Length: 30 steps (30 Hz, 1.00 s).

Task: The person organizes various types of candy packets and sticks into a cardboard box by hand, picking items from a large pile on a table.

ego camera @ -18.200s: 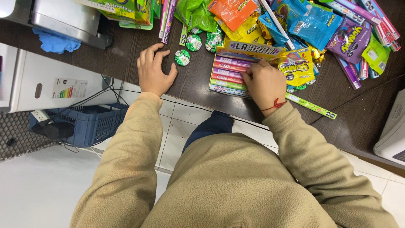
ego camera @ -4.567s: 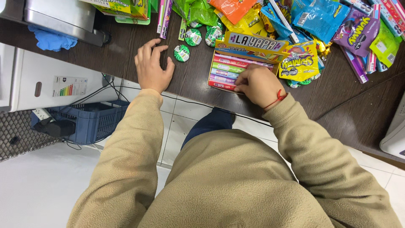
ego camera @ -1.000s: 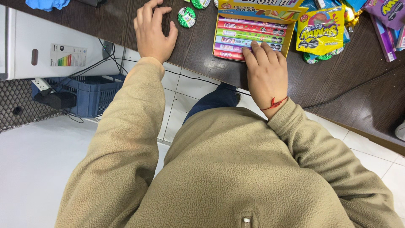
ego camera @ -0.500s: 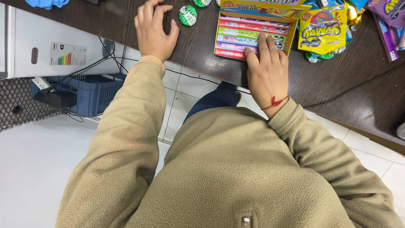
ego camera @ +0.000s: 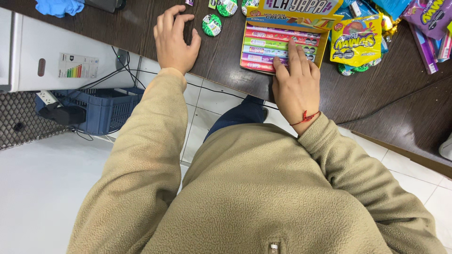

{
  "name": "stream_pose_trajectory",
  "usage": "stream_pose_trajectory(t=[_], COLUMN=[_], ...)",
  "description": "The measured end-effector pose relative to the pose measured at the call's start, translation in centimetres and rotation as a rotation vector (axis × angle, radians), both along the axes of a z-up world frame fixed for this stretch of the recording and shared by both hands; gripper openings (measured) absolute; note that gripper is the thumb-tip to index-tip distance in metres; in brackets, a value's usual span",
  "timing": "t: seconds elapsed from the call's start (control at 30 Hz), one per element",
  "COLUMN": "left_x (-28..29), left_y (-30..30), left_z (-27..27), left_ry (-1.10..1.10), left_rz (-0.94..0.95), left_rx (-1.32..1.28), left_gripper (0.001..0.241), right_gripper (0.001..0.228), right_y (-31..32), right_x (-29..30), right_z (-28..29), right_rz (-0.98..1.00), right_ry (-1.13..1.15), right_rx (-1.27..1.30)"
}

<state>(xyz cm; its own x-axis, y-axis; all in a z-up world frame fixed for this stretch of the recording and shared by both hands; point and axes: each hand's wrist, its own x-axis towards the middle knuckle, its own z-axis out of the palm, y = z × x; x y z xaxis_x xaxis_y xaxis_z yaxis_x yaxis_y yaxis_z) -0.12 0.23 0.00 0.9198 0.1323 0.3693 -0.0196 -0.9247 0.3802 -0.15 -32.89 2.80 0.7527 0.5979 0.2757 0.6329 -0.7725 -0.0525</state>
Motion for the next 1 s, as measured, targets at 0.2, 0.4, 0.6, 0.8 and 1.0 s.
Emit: stream_pose_trajectory(t=[0.2, 0.4, 0.6, 0.8, 1.0], left_x=[-0.2, 0.0, 0.2, 0.3, -0.2], left_y=[0.0, -0.2, 1.7, 1.5, 0.9], left_z=[0.0, 0.3, -1.8, -2.0, -2.1], left_ry=[-0.015, -0.045, -0.110, -0.117, -0.079], left_rz=[0.005, -0.024, -0.101, -0.120, -0.015], left_rx=[-0.017, -0.044, 0.033, 0.073, 0.126], left_gripper=[0.022, 0.024, 0.029, 0.029, 0.028], right_gripper=[0.056, 0.059, 0.063, 0.047, 0.046], right_y=[0.5, 0.1, -2.1, -11.0, -18.6], right_x=[-0.4, 0.0, 0.8, 5.4, 7.2], right_z=[1.2, 0.9, 2.9, 4.3, 0.6], right_rz=[-0.011, -0.025, 0.006, -0.192, -0.455], right_ry=[0.066, 0.013, 0.263, 0.082, 0.025], right_rx=[-0.011, -0.017, 0.350, 0.701, 0.674])
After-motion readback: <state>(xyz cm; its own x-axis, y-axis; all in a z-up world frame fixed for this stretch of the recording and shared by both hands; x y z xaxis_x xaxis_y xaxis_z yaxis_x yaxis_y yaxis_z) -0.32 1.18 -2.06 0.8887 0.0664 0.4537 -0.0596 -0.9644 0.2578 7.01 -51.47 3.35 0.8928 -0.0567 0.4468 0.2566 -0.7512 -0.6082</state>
